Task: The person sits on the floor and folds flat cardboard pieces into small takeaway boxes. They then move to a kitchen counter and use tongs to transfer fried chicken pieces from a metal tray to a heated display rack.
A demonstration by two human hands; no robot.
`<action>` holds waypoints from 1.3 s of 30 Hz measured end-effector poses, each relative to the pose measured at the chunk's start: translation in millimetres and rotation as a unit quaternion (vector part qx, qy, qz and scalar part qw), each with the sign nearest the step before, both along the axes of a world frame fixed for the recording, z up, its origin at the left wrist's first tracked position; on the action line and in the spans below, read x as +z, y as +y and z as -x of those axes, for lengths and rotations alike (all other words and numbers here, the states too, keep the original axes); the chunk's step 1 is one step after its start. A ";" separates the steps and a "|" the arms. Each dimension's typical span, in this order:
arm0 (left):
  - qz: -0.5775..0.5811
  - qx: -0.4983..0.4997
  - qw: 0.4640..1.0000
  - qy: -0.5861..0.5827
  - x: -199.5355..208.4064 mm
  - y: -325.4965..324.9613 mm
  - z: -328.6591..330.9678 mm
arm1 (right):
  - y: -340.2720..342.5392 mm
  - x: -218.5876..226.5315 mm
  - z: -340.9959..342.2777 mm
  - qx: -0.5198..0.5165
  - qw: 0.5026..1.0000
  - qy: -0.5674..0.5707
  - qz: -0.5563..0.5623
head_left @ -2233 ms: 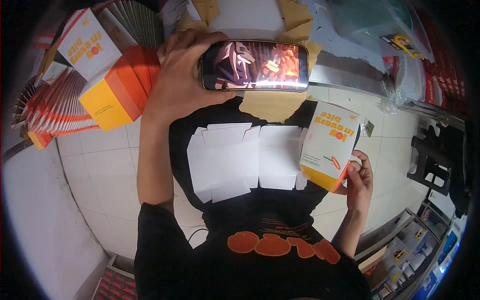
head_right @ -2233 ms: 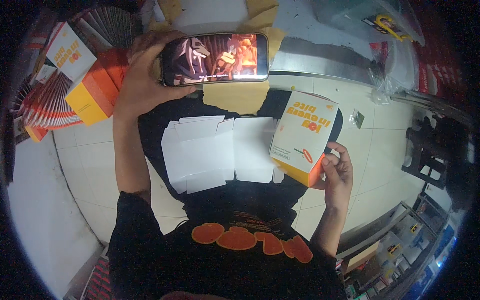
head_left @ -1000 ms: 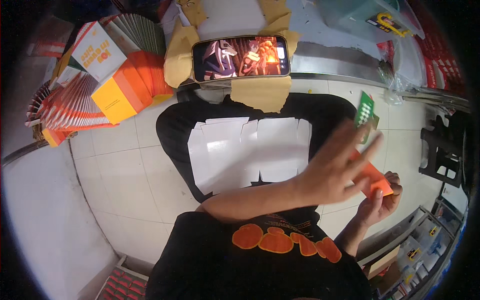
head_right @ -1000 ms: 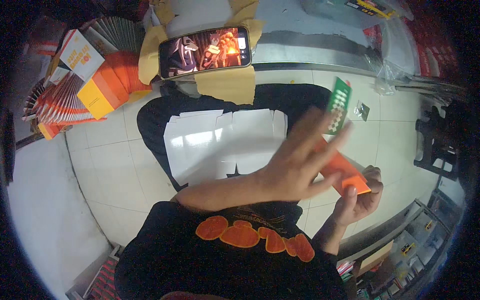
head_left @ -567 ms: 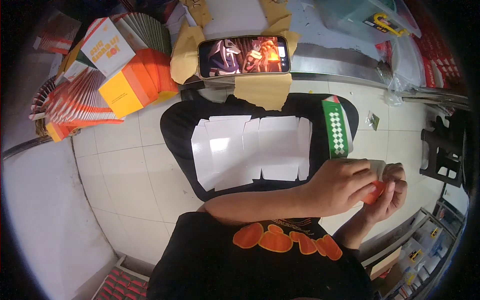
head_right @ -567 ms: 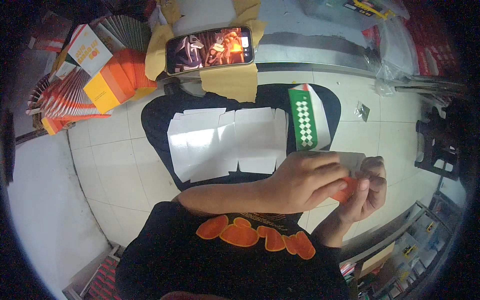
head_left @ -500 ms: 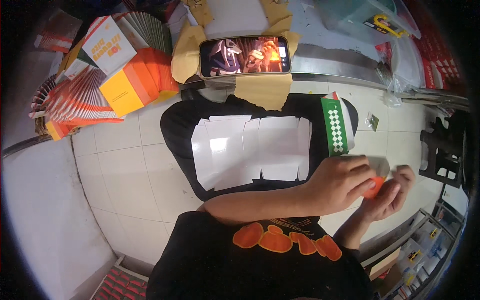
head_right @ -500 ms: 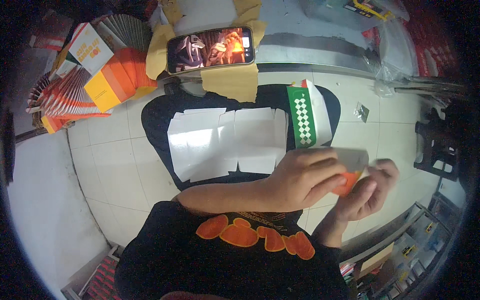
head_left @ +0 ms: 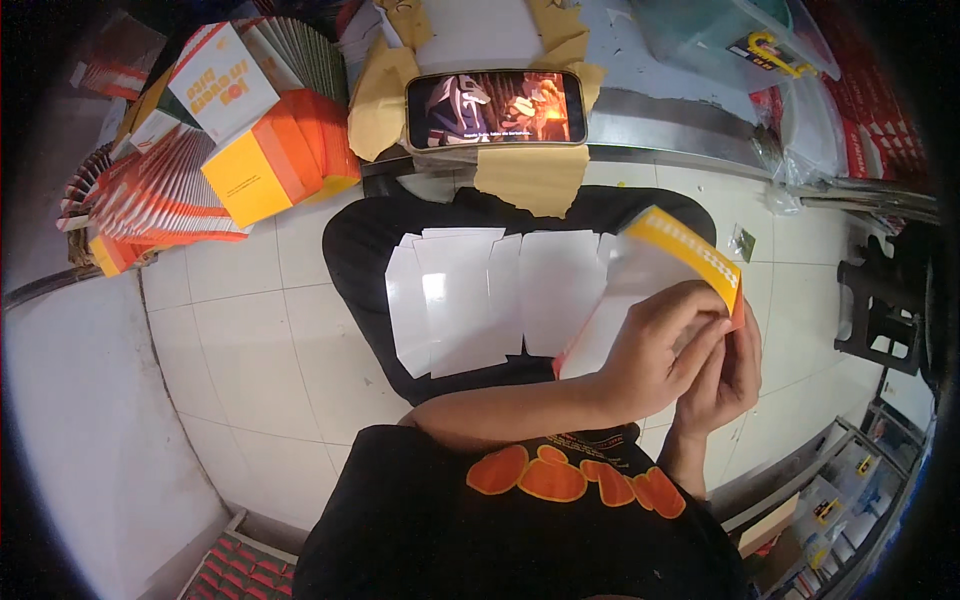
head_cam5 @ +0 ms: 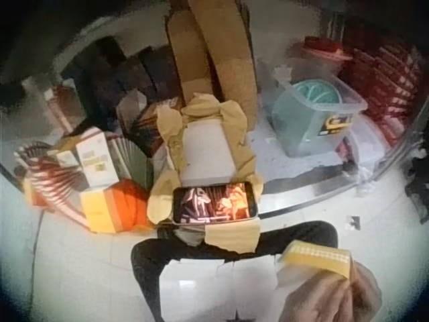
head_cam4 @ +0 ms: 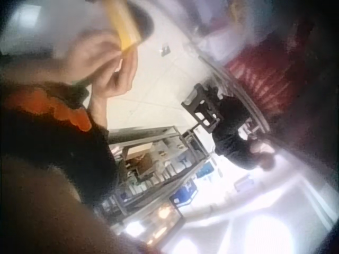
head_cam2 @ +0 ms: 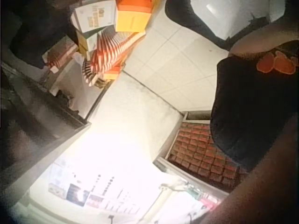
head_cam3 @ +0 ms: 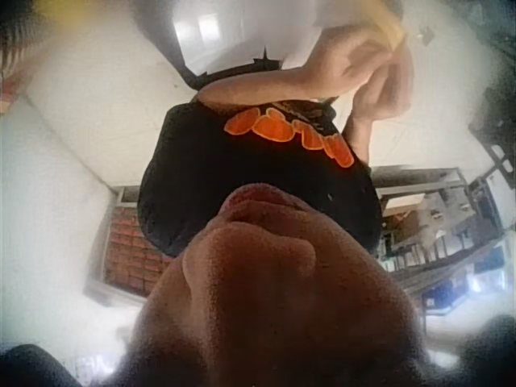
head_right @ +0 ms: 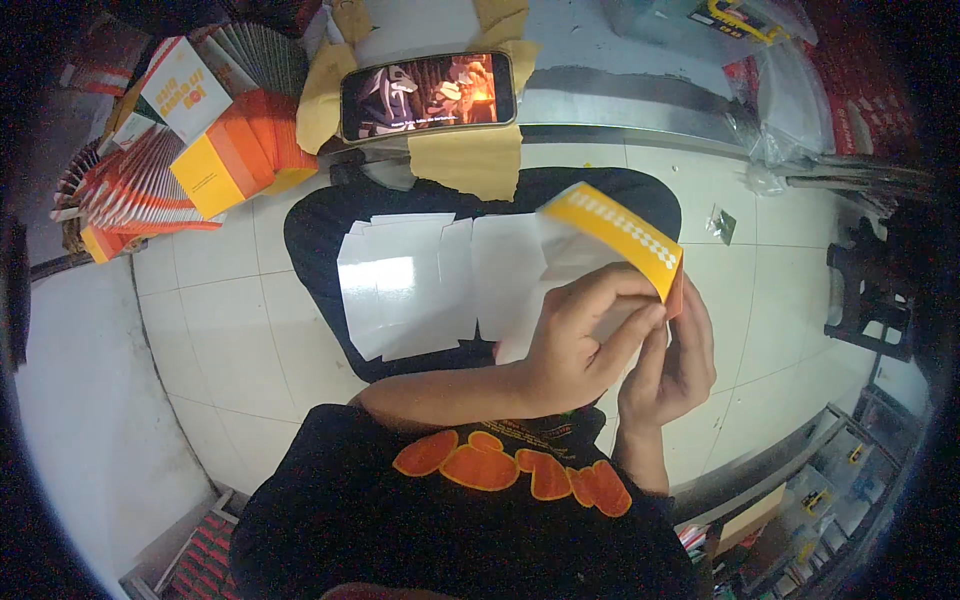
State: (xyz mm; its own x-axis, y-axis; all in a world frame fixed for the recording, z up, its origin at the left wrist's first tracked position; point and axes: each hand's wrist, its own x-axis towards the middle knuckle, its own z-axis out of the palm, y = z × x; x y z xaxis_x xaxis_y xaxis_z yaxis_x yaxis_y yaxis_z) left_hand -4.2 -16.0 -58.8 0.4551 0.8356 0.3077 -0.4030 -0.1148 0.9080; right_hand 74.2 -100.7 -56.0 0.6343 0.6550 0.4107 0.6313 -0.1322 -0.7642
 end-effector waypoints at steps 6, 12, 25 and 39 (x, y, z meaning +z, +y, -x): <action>-0.019 0.026 0.999 -0.002 -11.3 0.8 3.9 | 2.2 3.0 -4.0 0.007 0.993 0.114 -0.042; -0.057 0.032 0.998 0.006 -17.0 1.8 5.2 | 0.9 2.9 1.7 -0.013 0.996 0.085 -0.022; -0.082 0.015 0.996 0.026 -13.7 11.1 7.3 | 2.0 2.2 -1.8 -0.024 0.998 0.057 0.009; 0.006 -0.013 1.000 -0.015 -5.7 10.0 8.0 | 3.5 3.9 -0.7 -0.004 0.973 0.210 -0.099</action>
